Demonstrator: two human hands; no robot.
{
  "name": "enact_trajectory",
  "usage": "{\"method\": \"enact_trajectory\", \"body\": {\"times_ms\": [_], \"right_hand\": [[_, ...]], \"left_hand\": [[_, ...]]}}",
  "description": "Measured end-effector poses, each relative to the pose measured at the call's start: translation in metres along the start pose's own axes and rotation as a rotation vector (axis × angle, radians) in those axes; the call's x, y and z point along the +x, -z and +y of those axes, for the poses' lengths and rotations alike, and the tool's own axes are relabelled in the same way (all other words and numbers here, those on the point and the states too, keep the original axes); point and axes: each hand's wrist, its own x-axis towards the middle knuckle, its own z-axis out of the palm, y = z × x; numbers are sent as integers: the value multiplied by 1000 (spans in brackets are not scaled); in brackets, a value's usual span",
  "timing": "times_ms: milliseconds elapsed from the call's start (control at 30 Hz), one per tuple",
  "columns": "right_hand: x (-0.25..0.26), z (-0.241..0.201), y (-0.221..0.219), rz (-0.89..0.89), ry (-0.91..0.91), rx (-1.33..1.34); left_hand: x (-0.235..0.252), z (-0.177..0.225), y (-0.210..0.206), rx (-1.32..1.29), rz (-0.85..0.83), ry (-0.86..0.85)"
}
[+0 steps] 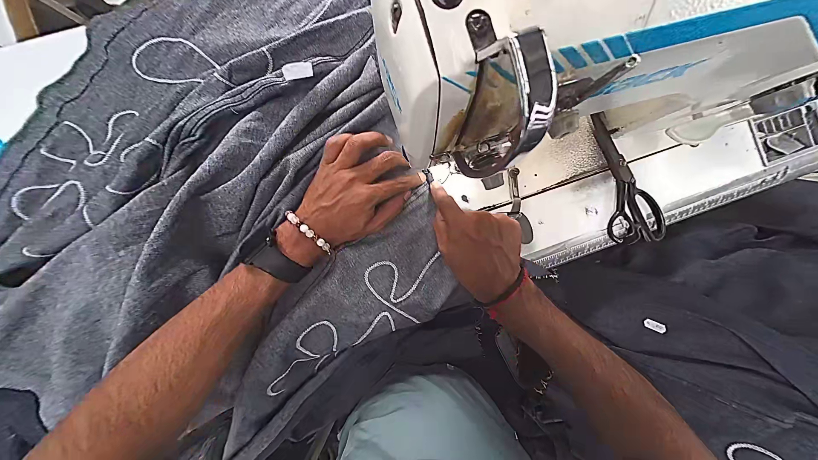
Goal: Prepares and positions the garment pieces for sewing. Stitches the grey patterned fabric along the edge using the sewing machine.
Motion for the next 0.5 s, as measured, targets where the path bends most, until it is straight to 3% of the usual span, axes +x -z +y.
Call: {"method": "enact_trajectory", "body": {"times_ms": [200, 267, 400, 433, 500], "right_hand": [[14, -9, -9, 19, -49, -41], [14, -8, -11, 50, -62, -7], [7, -4, -11, 144, -155, 177], [5, -3, -10, 141, -188, 220], [5, 1, -3, 55, -260, 306]], "left_hand": [[14, -25, 7, 84, 7, -76], [9, 8, 24, 167, -109, 57], [-36, 104, 35, 133, -238, 588], [-52, 112, 28, 95, -250, 664], [-79, 92, 13, 83, -221, 632]]}}
